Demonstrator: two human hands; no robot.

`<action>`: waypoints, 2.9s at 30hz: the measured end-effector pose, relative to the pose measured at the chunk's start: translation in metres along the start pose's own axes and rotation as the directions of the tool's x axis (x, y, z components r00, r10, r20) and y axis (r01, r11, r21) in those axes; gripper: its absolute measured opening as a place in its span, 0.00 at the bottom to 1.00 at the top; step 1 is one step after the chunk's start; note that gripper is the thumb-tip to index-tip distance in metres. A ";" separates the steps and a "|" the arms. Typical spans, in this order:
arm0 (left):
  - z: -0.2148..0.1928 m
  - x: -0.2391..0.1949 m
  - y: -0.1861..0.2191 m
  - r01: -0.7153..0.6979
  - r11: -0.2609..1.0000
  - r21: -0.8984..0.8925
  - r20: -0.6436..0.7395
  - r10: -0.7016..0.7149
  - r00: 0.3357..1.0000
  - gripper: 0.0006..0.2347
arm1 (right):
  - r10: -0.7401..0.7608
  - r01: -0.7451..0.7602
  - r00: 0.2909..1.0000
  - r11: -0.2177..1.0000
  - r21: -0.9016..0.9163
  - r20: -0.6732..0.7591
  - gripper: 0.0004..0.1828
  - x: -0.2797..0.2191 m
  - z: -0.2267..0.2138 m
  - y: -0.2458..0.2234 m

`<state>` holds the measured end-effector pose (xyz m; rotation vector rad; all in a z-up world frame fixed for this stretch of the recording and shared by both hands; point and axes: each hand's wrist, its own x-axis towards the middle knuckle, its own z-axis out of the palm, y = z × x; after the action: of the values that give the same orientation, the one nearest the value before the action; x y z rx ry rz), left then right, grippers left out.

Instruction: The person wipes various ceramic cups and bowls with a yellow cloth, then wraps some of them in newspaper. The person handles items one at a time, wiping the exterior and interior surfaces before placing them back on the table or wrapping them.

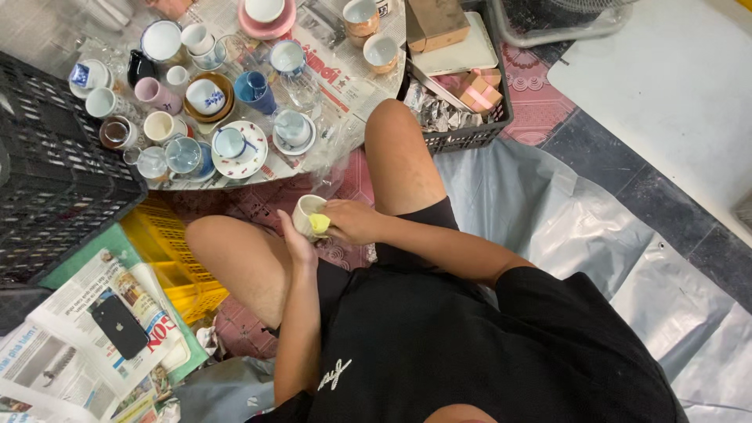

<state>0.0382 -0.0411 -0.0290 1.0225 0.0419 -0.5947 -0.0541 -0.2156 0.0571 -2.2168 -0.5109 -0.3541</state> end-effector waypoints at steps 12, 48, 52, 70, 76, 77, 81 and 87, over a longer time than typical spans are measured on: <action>0.061 -0.049 0.018 -0.663 0.465 0.587 0.231 0.689 0.687 0.31 | -0.035 0.038 0.992 0.999 0.022 -0.118 0.14 -0.022 -0.001 0.003; 0.033 -0.048 0.044 -0.262 0.959 0.109 0.356 0.208 0.911 0.31 | 0.074 -0.061 0.989 0.992 0.109 -0.126 0.12 -0.017 -0.024 -0.004; 0.057 -0.070 0.068 -0.684 0.567 0.458 0.462 0.506 0.729 0.33 | 0.121 -0.083 0.974 0.976 0.199 -0.191 0.10 -0.018 -0.021 0.000; 0.015 -0.040 0.036 0.325 0.946 0.015 0.404 -0.303 0.863 0.33 | -0.071 0.073 0.981 0.997 0.004 -0.181 0.09 -0.017 -0.016 -0.006; 0.011 -0.040 0.030 0.137 0.984 0.111 0.376 -0.169 0.911 0.32 | 0.004 0.004 0.985 0.999 0.049 -0.175 0.10 -0.018 -0.023 -0.006; 0.011 -0.039 0.029 0.100 0.987 0.124 0.360 -0.139 0.922 0.32 | 0.018 -0.007 0.984 0.998 0.063 -0.177 0.10 -0.017 -0.025 -0.007; 0.022 -0.041 0.032 -0.068 0.978 0.198 0.319 0.001 0.948 0.34 | 0.064 -0.046 0.982 0.994 0.101 -0.179 0.10 -0.013 -0.028 -0.012; 0.055 -0.066 0.068 -0.461 0.819 0.342 0.435 0.297 0.850 0.34 | 0.178 -0.132 0.962 0.967 0.216 -0.208 0.09 -0.018 -0.024 -0.001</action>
<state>0.0020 -0.0305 0.0740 1.2944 -0.6485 -0.4132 -0.0726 -0.2380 0.0657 -1.9754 -0.2351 -0.4445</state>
